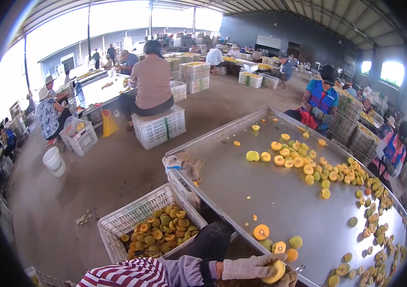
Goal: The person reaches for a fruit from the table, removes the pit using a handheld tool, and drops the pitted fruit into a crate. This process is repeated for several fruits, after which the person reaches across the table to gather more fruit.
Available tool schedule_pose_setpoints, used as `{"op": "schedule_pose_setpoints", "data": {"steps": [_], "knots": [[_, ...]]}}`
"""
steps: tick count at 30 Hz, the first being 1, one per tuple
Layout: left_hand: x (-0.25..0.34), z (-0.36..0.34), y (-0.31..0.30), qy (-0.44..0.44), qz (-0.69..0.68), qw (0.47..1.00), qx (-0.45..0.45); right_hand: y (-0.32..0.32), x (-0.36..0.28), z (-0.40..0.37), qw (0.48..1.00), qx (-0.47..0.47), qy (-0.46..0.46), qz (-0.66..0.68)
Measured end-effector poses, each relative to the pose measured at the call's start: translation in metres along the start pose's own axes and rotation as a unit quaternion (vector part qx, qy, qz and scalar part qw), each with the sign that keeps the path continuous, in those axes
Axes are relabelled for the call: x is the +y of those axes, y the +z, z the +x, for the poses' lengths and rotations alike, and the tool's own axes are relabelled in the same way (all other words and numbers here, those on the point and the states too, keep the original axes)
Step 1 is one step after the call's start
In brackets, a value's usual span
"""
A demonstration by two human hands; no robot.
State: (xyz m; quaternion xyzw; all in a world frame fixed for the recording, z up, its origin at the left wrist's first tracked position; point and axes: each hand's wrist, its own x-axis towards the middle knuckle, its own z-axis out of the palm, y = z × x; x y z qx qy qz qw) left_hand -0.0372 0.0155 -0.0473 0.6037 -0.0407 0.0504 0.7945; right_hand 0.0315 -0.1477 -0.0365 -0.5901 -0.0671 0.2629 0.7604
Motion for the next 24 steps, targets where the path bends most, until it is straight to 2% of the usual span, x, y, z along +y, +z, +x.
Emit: {"op": "schedule_pose_setpoints", "data": {"steps": [1,2,3,5,6,8,9,12,13,14,15,17,18,19,21,22,23,24], "knots": [[-0.005,-0.002,0.000,-0.020,0.010,0.999,-0.028,-0.017,0.014,0.011,0.999,0.010,-0.007,-0.042],[-0.017,-0.003,-0.001,0.019,-0.021,0.998,-0.057,-0.019,0.016,0.010,0.997,0.027,-0.009,-0.066],[-0.027,-0.007,0.000,-0.011,-0.071,0.994,-0.085,-0.019,0.017,0.009,0.995,0.045,-0.012,-0.090],[0.003,-0.024,0.010,0.045,-0.063,0.997,-0.007,-0.021,0.023,0.008,0.993,0.034,-0.017,-0.107],[0.011,-0.028,0.008,0.050,-0.059,0.997,0.002,-0.019,0.026,0.009,0.992,0.033,-0.021,-0.120],[0.023,-0.035,0.003,0.008,-0.103,0.995,0.006,-0.013,0.025,0.006,0.991,0.020,-0.024,-0.133],[0.027,-0.037,0.000,0.018,-0.142,0.990,-0.006,-0.010,0.024,0.006,0.990,0.015,-0.027,-0.138],[0.058,-0.045,0.001,0.025,-0.130,0.991,-0.032,0.001,0.024,0.005,0.988,-0.014,-0.035,-0.147],[0.061,-0.044,0.001,0.061,0.026,0.998,-0.015,0.005,0.023,0.004,0.988,-0.022,-0.038,-0.149],[0.064,-0.043,0.001,0.094,0.183,0.979,0.002,0.007,0.022,0.004,0.987,-0.033,-0.044,-0.152],[0.069,-0.043,0.004,0.095,0.185,0.978,0.006,0.011,0.021,0.002,0.987,-0.044,-0.046,-0.150],[0.079,-0.044,0.015,0.020,0.460,0.887,0.033,0.016,0.017,-0.002,0.985,-0.066,-0.056,-0.148],[0.085,-0.040,0.017,-0.023,0.490,0.871,0.010,0.018,0.016,-0.004,0.985,-0.075,-0.060,-0.145],[0.059,-0.026,0.002,-0.134,0.080,0.987,-0.026,0.020,0.016,-0.007,0.984,-0.086,-0.063,-0.142],[0.062,-0.037,0.008,0.017,0.220,0.974,0.045,0.017,0.016,-0.012,0.982,-0.109,-0.077,-0.134],[0.053,-0.038,0.008,0.068,0.064,0.991,0.091,0.014,0.017,-0.016,0.981,-0.114,-0.082,-0.131],[0.039,-0.038,0.005,0.100,-0.095,0.981,0.139,0.005,0.023,-0.023,0.981,-0.119,-0.072,-0.135],[0.034,-0.040,0.002,0.074,-0.177,0.968,0.161,-0.001,0.024,-0.028,0.981,-0.122,-0.059,-0.138]]}}
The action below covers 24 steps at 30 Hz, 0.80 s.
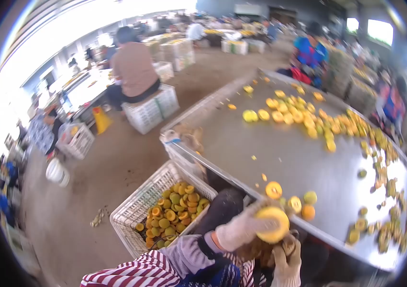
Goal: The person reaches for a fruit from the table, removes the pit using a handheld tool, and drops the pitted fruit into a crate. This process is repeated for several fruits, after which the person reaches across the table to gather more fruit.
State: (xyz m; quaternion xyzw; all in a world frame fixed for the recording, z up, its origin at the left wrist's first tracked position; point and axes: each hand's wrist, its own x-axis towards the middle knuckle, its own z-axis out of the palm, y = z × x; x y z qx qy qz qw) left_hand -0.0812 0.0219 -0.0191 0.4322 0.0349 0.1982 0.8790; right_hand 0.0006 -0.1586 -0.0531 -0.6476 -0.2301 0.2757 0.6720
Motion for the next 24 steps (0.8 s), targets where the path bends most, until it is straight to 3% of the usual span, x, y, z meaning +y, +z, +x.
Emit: {"op": "schedule_pose_setpoints", "data": {"steps": [1,2,5,7,10,17,19,22,23,24], "knots": [[0.000,0.000,-0.003,-0.036,-0.073,0.996,0.040,0.010,-0.015,-0.009,0.999,0.018,0.026,-0.045],[0.001,-0.001,-0.003,-0.049,-0.059,0.996,0.049,0.023,-0.047,-0.023,0.991,0.050,0.115,-0.053],[-0.012,-0.006,-0.005,-0.050,-0.063,0.996,0.046,0.028,-0.044,-0.034,0.990,0.017,0.088,-0.109],[-0.022,-0.009,-0.004,-0.050,-0.002,0.998,0.035,0.026,-0.048,-0.037,0.974,0.015,0.074,-0.215],[-0.033,-0.010,-0.001,-0.059,0.055,0.996,0.027,0.022,-0.041,-0.041,0.968,0.012,0.054,-0.246],[-0.049,-0.016,0.016,-0.033,0.115,0.993,0.002,0.015,-0.027,-0.042,0.965,0.023,-0.004,-0.261],[-0.054,-0.018,0.018,-0.014,0.059,0.998,-0.036,0.011,-0.023,-0.042,0.968,0.023,0.008,-0.249],[-0.063,-0.019,0.024,0.006,0.055,0.998,-0.024,0.007,-0.023,-0.042,0.968,0.004,-0.009,-0.252],[-0.067,-0.020,0.025,0.002,0.056,0.998,-0.026,0.007,-0.018,-0.042,0.979,0.010,0.009,-0.205],[-0.073,-0.019,0.028,0.059,0.095,0.993,-0.032,0.006,-0.014,-0.042,0.987,0.017,0.027,-0.158]]}}
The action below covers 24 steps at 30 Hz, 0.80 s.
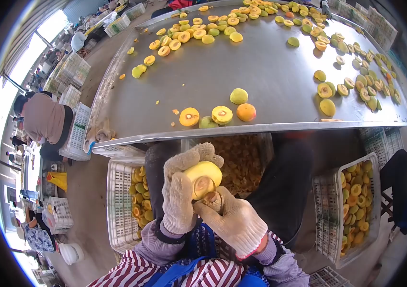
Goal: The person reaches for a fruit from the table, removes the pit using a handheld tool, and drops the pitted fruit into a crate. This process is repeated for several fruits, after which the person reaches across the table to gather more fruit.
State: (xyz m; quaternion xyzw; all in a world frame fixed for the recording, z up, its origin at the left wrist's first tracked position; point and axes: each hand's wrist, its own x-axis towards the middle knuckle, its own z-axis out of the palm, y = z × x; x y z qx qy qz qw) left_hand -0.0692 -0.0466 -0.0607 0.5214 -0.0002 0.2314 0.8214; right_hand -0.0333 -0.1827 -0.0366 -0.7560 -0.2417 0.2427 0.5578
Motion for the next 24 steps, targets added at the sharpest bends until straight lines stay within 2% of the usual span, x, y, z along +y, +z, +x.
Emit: {"op": "schedule_pose_setpoints", "data": {"steps": [1,2,3,4,5,6,10,12,13,15,17,19,22,24], "knots": [[-0.004,0.001,0.003,0.057,0.040,0.998,-0.004,-0.002,0.001,0.001,1.000,0.003,0.003,0.002],[-0.005,0.003,0.005,0.068,0.070,0.995,0.008,-0.005,-0.001,0.002,0.993,-0.044,0.080,0.080],[-0.001,0.007,0.005,0.065,0.069,0.995,0.005,-0.009,-0.002,0.003,0.971,-0.091,0.155,0.157],[0.010,0.015,0.003,0.018,0.133,0.990,-0.034,-0.016,-0.004,0.008,0.934,-0.150,0.234,0.226],[0.016,0.022,0.002,-0.029,0.195,0.978,-0.072,-0.019,-0.002,0.009,0.933,-0.149,0.235,0.229],[0.016,0.026,0.004,-0.077,0.180,0.979,-0.057,-0.021,0.000,0.010,0.914,-0.168,0.246,0.276],[0.020,0.041,0.016,-0.064,0.288,0.953,-0.073,-0.031,0.006,0.013,0.865,-0.188,0.274,0.376],[0.021,0.051,0.020,-0.097,0.383,0.911,-0.121,-0.035,0.013,0.015,0.850,-0.199,0.287,0.394],[0.018,0.053,0.021,-0.101,0.382,0.910,-0.123,-0.037,0.016,0.015,0.835,-0.212,0.300,0.409],[0.010,0.056,0.022,-0.009,0.411,0.902,-0.135,-0.045,0.019,0.016,0.831,-0.223,0.302,0.411],[0.004,0.061,0.020,-0.016,0.419,0.895,-0.153,-0.049,0.026,0.016,0.825,-0.232,0.302,0.417],[0.001,0.065,0.020,-0.024,0.425,0.889,-0.170,-0.048,0.037,0.014,0.770,-0.236,0.287,0.518],[-0.002,0.068,0.023,-0.013,0.461,0.863,-0.206,-0.051,0.040,0.014,0.754,-0.235,0.285,0.543],[-0.007,0.068,0.025,0.132,0.495,0.837,-0.193,-0.053,0.045,0.014,0.746,-0.246,0.283,0.551]]}}
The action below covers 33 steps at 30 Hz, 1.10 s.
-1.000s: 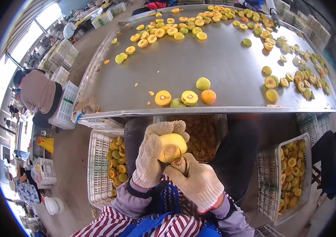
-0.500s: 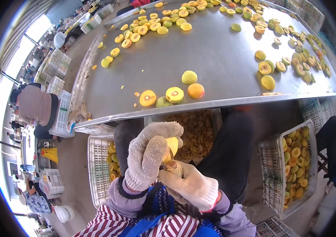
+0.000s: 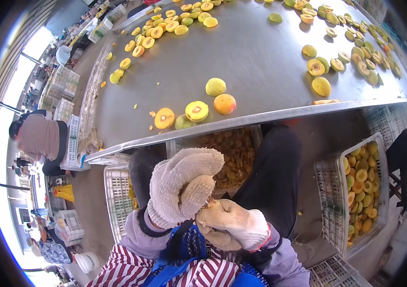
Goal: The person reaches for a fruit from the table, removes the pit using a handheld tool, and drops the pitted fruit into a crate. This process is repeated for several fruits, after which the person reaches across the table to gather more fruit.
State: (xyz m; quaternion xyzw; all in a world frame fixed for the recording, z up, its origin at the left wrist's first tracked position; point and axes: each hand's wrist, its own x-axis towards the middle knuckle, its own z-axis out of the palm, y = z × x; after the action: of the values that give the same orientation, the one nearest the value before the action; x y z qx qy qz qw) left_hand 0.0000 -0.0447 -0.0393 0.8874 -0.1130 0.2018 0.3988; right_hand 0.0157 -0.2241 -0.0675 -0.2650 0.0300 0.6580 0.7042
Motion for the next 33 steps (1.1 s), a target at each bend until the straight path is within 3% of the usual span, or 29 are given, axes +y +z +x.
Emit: {"op": "schedule_pose_setpoints", "data": {"steps": [1,3,11,13,14,17,18,20,22,23,24,25,26,27,29,30,31,33], "knots": [[-0.005,0.000,0.003,-0.001,0.000,1.000,-0.001,-0.003,-0.001,-0.001,1.000,-0.014,0.004,0.003],[-0.019,-0.002,0.009,0.095,-0.039,0.994,0.032,-0.007,-0.003,-0.003,0.999,-0.038,0.002,0.028],[-0.022,0.002,0.017,0.086,-0.112,0.990,-0.007,-0.025,0.003,-0.001,0.991,-0.108,0.002,0.085],[-0.022,0.004,0.022,0.071,-0.159,0.985,0.005,-0.024,0.004,-0.002,0.986,-0.113,-0.017,0.122],[-0.021,0.002,0.023,-0.042,-0.296,0.953,-0.044,-0.024,0.004,-0.001,0.986,-0.113,-0.018,0.123],[-0.017,-0.001,0.027,-0.067,-0.305,0.949,-0.046,-0.024,0.004,0.001,0.983,-0.097,-0.013,0.158],[-0.022,0.002,0.027,0.044,-0.211,0.976,-0.016,-0.025,0.007,0.000,0.981,-0.100,-0.012,0.166],[-0.020,0.002,0.030,0.046,-0.232,0.972,0.002,-0.032,0.010,0.003,0.979,-0.104,-0.012,0.173],[-0.017,0.002,0.036,0.048,-0.254,0.966,0.023,-0.046,0.012,0.007,0.940,-0.258,0.010,0.222],[-0.014,0.002,0.040,-0.093,-0.413,0.905,0.026,-0.047,0.011,0.007,0.941,-0.257,0.010,0.221],[-0.012,0.003,0.044,-0.229,-0.552,0.801,0.029,-0.045,0.007,0.008,0.958,-0.244,0.015,0.149],[-0.010,0.004,0.047,-0.352,-0.663,0.660,0.031,-0.041,0.003,0.009,0.970,-0.231,0.019,0.075],[-0.012,0.005,0.052,-0.344,-0.619,0.702,0.071,-0.030,0.004,0.007,0.979,-0.196,0.011,0.062],[-0.017,0.004,0.049,-0.363,-0.602,0.707,0.072,-0.033,0.001,0.005,0.978,-0.198,0.012,0.059],[-0.023,0.001,0.036,-0.318,-0.508,0.794,0.100,-0.039,-0.010,0.002,0.991,-0.127,0.026,0.026],[-0.030,-0.002,0.024,-0.270,-0.447,0.846,0.110,-0.031,-0.010,-0.004,0.998,-0.018,-0.054,0.005],[-0.039,-0.009,0.007,-0.245,-0.404,0.871,0.135,-0.039,-0.006,-0.003,0.996,-0.020,-0.073,0.046],[-0.053,-0.028,-0.030,-0.205,-0.273,0.903,0.259,-0.045,-0.008,-0.001,0.996,0.007,-0.083,0.023]]}}
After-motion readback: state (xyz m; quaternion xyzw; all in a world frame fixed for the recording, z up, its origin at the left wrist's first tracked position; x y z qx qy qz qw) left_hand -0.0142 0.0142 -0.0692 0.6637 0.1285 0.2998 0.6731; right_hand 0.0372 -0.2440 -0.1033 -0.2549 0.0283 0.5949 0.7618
